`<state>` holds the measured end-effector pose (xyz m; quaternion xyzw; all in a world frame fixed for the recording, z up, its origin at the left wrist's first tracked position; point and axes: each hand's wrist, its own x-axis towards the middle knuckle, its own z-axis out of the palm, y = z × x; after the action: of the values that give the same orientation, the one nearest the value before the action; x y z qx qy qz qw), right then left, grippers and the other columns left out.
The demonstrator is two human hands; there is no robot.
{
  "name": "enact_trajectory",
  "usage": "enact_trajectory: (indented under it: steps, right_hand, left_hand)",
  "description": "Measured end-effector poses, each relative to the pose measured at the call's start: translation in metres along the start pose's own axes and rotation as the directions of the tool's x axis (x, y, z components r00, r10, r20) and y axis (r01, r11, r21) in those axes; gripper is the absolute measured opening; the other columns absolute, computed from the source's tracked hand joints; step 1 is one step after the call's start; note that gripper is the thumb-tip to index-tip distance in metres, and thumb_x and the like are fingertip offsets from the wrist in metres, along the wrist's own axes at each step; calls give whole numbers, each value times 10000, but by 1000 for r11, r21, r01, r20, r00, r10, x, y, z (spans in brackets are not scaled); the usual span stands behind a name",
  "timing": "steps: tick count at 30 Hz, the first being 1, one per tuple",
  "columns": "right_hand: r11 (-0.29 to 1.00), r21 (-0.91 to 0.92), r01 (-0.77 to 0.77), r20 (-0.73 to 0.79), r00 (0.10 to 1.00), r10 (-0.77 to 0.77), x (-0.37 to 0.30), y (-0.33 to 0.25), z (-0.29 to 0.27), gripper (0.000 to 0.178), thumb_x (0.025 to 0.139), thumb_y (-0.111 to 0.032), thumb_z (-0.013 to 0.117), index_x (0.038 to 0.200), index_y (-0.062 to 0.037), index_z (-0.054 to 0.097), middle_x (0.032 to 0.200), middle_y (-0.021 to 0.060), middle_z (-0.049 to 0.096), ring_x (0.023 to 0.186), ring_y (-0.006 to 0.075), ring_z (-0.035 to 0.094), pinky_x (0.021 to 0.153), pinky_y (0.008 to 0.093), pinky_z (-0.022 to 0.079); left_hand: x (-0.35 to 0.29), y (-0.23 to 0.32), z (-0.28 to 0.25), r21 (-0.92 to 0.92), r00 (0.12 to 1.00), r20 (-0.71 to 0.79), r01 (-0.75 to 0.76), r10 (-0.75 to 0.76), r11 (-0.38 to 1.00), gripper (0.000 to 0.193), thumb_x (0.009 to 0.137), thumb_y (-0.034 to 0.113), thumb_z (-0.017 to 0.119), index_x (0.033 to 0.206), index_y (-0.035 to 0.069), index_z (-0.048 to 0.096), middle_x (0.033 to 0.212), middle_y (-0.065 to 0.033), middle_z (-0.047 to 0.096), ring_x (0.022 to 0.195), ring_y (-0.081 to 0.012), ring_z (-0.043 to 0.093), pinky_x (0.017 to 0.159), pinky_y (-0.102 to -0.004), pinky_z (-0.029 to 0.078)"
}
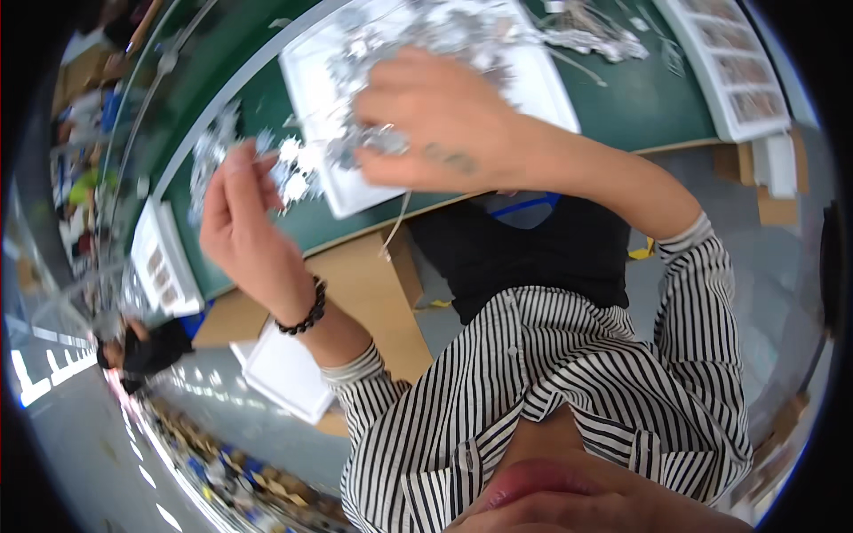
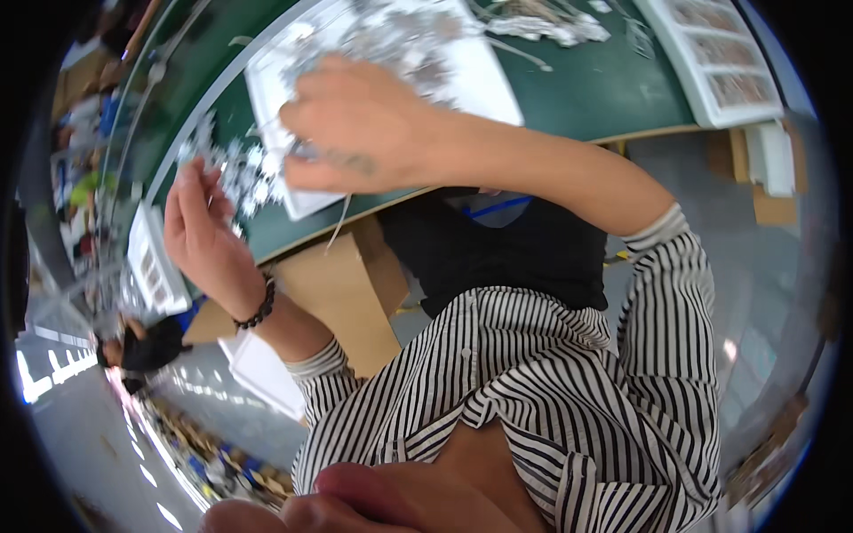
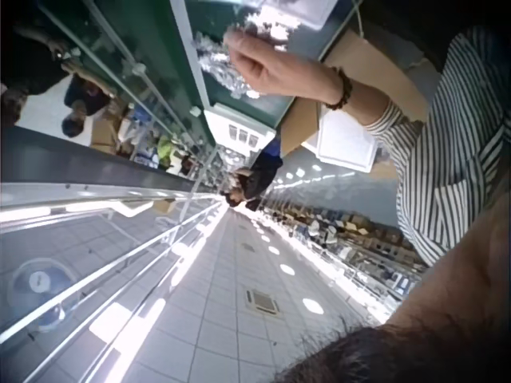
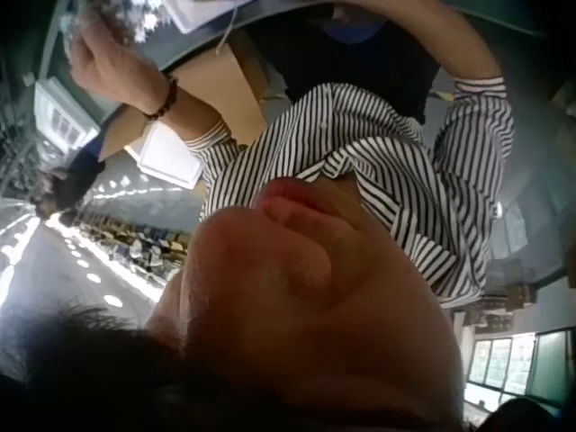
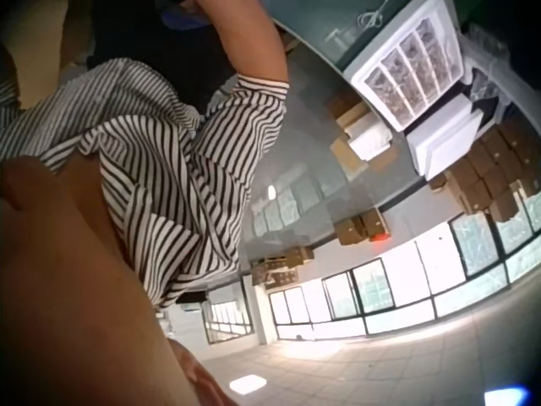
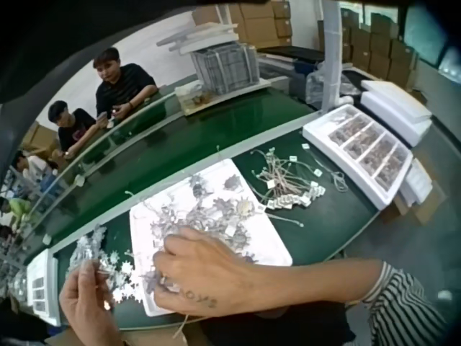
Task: Assembling small electronic components by attaching wires to a snowflake-shaped base on a factory assembly line.
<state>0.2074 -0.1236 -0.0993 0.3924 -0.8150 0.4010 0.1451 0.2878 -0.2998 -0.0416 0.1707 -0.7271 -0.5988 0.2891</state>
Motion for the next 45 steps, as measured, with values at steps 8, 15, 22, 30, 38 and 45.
enact_trajectory:
  steps: [8,15,22,30,38,45]
  right_hand:
    - [958,-179,225,-259,928,-266,-10,-2,-19,267,744,-170,752,967,-45,673,873,72,566,723,199,499,592,264,444]
    - [970,-234,-63,-72,996,48,-47,100,-122,143,874,-72,684,1004,-15,675,930,95,650,677,167,525,604,246,427]
    - [972,-205,-115,70,989,132,-62,127,-130,130,925,-80,568,969,-2,661,929,139,677,753,262,614,711,326,483]
    - [746,-203,-634,115,741,661,-36,147,-148,249,923,-186,592,919,40,697,892,155,709,762,288,640,711,351,498]
    - [733,-111,-671,179,712,679,-18,161,-142,344,892,-272,646,902,60,734,807,130,728,721,259,648,698,334,515]
    - [866,331,-375,17,920,392,-14,144,-116,288,927,-249,621,982,16,718,845,103,716,727,188,634,696,287,512]
  left_hand:
    - [9,-53,-4,573,999,-23,-14,33,819,336,982,224,649,1166,-55,691,975,-113,721,805,-162,625,711,-252,503]
    - [-13,-86,-49,552,979,-153,-28,134,833,356,1001,240,613,1217,-37,671,1059,-113,718,898,-179,636,796,-268,503]
    - [-33,-99,-59,572,966,-189,-35,174,819,325,1000,221,597,1196,-24,684,1074,-109,727,910,-182,646,832,-266,497]
    - [-37,-105,-57,562,976,-174,-11,130,827,302,993,197,598,1177,-24,691,1092,-115,729,973,-192,658,892,-271,494]
    - [-41,-98,-51,538,985,-168,51,47,841,294,978,175,620,1176,-30,691,1071,-123,731,936,-186,661,865,-277,516]
    - [-38,-112,-76,629,981,-108,-57,160,775,241,911,124,701,1109,-14,709,992,-100,729,814,-185,629,760,-280,523]
